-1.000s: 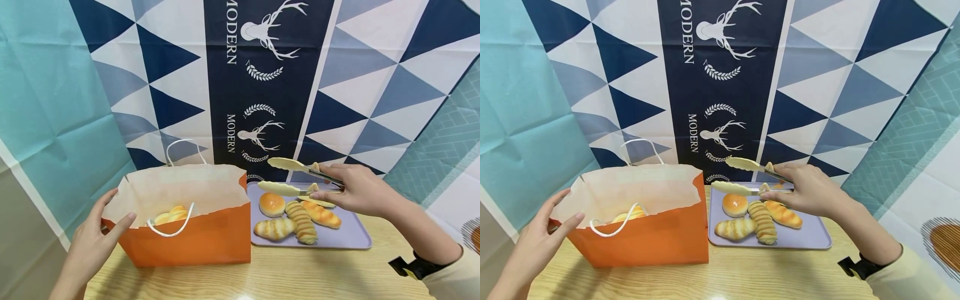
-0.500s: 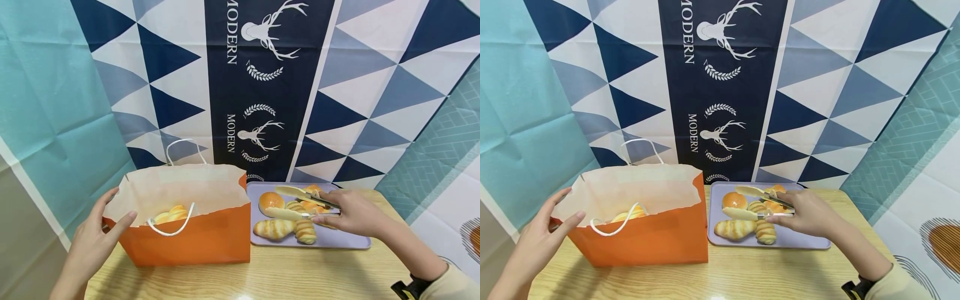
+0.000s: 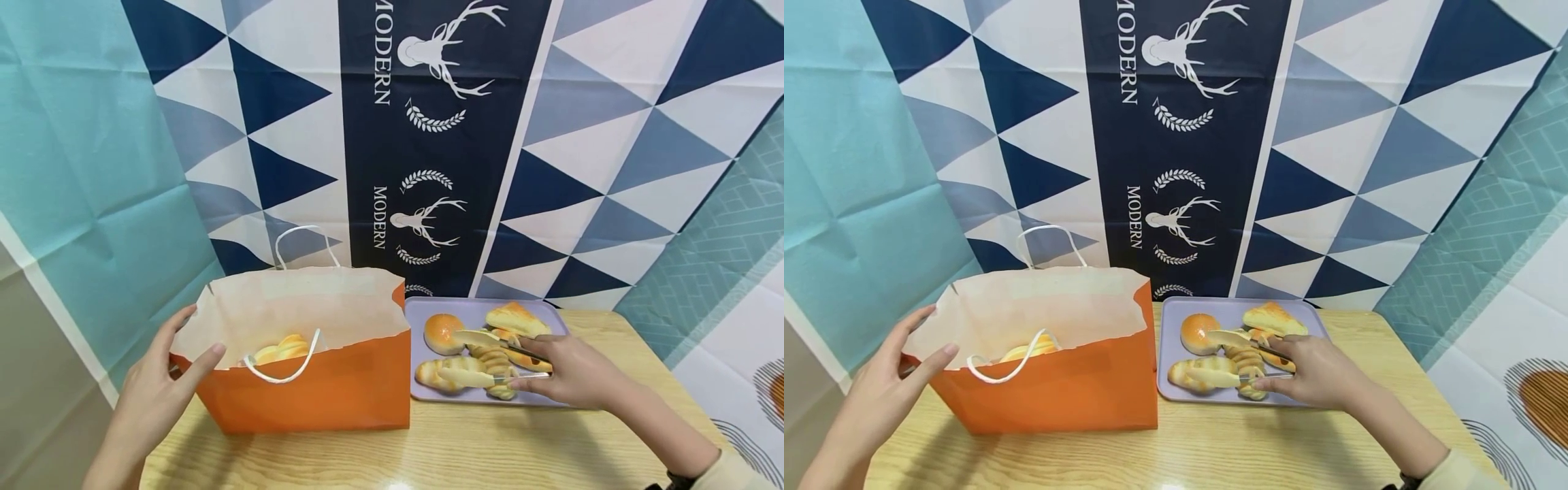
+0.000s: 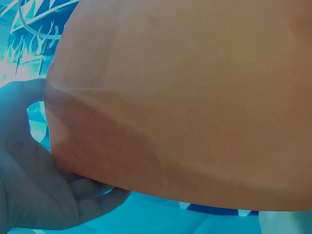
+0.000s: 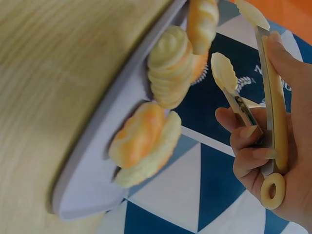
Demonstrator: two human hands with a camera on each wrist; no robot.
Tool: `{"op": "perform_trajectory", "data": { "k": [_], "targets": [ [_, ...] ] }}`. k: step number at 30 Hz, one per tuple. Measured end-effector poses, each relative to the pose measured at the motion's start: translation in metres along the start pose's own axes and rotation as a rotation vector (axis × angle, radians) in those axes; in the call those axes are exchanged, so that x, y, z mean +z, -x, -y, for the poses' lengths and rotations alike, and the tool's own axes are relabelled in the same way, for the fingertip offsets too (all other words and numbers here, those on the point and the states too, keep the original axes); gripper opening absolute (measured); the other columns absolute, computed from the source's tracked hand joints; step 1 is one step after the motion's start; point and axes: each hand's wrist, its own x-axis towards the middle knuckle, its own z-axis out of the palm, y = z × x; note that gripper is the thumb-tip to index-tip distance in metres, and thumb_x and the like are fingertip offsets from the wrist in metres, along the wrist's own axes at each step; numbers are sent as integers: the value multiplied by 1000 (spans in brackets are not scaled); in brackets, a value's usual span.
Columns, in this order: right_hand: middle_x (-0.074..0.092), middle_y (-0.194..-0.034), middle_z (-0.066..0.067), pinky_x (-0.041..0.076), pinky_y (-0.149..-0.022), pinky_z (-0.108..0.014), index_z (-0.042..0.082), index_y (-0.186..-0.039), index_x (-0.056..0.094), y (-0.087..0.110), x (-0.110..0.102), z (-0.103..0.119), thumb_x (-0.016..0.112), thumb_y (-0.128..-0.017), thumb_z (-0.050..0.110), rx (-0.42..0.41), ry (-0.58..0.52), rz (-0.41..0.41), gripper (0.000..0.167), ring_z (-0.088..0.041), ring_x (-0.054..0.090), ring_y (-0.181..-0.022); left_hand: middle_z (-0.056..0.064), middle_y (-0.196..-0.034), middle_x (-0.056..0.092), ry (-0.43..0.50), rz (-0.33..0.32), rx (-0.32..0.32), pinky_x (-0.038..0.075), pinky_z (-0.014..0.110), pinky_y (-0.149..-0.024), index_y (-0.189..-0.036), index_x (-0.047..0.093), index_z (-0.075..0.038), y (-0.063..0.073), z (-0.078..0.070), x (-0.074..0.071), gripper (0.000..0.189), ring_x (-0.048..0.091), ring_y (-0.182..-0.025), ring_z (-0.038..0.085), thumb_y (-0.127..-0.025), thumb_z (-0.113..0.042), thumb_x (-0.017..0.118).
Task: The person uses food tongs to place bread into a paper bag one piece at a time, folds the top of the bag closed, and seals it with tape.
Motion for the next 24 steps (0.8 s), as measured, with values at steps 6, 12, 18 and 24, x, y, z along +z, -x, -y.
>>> {"op": "perform_trajectory", "data": {
  "k": [6, 12, 18, 24],
  "targets": [
    [76, -106, 1, 59, -78, -44, 8, -123, 78, 5, 11, -1, 78, -84, 70, -62, 7, -29, 74, -16, 72, -94, 9, -85, 59, 0, -2, 1, 42, 32, -60, -170, 23, -28, 1, 0, 0, 83, 52, -76, 20, -102, -55, 64],
    [66, -91, 16, 51, -65, -31, 8, -121, 79, 8, 20, -1, 79, -82, 71, -80, 4, -51, 73, 2, 56, -77, 9, -85, 59, -1, -5, -3, 42, 32, -60, -170, 22, -27, 1, -2, 0, 84, 52, -78, 21, -102, -56, 64],
    [65, -90, 16, 50, -64, -31, 9, -120, 79, 9, 23, 0, 80, -81, 72, -79, 25, -80, 74, 0, 57, -76, 9, -87, 59, 2, -2, -7, 42, 32, -60, -170, 22, -27, 1, -2, 0, 85, 52, -79, 22, -102, -56, 63],
    [66, -91, 16, 52, -65, -32, 10, -120, 79, 9, 24, 0, 79, -81, 73, -67, 36, -71, 74, -2, 60, -77, 10, -87, 58, 6, 2, -9, 43, 33, -59, -170, 21, -27, 1, -1, 1, 85, 52, -79, 22, -102, -56, 64]
  ]
}}
